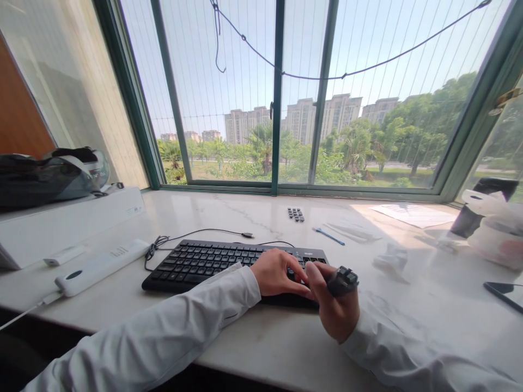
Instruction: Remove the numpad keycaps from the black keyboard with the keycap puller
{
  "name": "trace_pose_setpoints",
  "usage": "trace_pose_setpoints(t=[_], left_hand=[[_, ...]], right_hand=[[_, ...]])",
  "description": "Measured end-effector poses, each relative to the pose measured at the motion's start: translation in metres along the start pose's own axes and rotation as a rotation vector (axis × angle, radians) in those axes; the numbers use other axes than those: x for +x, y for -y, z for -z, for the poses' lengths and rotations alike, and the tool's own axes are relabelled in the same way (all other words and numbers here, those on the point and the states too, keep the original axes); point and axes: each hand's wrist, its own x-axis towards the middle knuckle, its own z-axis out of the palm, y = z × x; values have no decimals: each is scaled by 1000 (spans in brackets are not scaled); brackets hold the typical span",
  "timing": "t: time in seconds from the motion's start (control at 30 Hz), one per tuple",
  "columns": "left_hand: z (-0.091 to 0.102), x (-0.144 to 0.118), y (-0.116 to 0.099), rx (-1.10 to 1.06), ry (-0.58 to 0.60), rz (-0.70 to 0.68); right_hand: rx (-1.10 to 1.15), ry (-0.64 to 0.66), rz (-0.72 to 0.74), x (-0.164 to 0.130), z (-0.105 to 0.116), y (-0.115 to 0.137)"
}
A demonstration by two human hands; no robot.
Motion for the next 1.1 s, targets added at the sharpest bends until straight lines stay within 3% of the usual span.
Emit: trace_pose_setpoints(t=[0.1,0.17,0.3,0.47,0.6,0.87,1.1], left_hand=[[-2,1,2,-10,-17,-25],[-2,1,2,-40,-35,-46],[0,3,-1,-89,-73,-22],[9,4,0,-36,-198,83],[15,6,6,-29,-303,137],[16,8,17,-84,-353,153],[19,11,17,-167,-394,135]], right_hand=[[67,18,-5,1,2,4],[82,-47,8,7,4,3],[-36,-123,98,26,12,-6],[-368,157,278,47,27,-19],[-543,326,314,54,34,-34],[-672,401,243,59,36,-47],[-679,354,215,61,35,-51]])
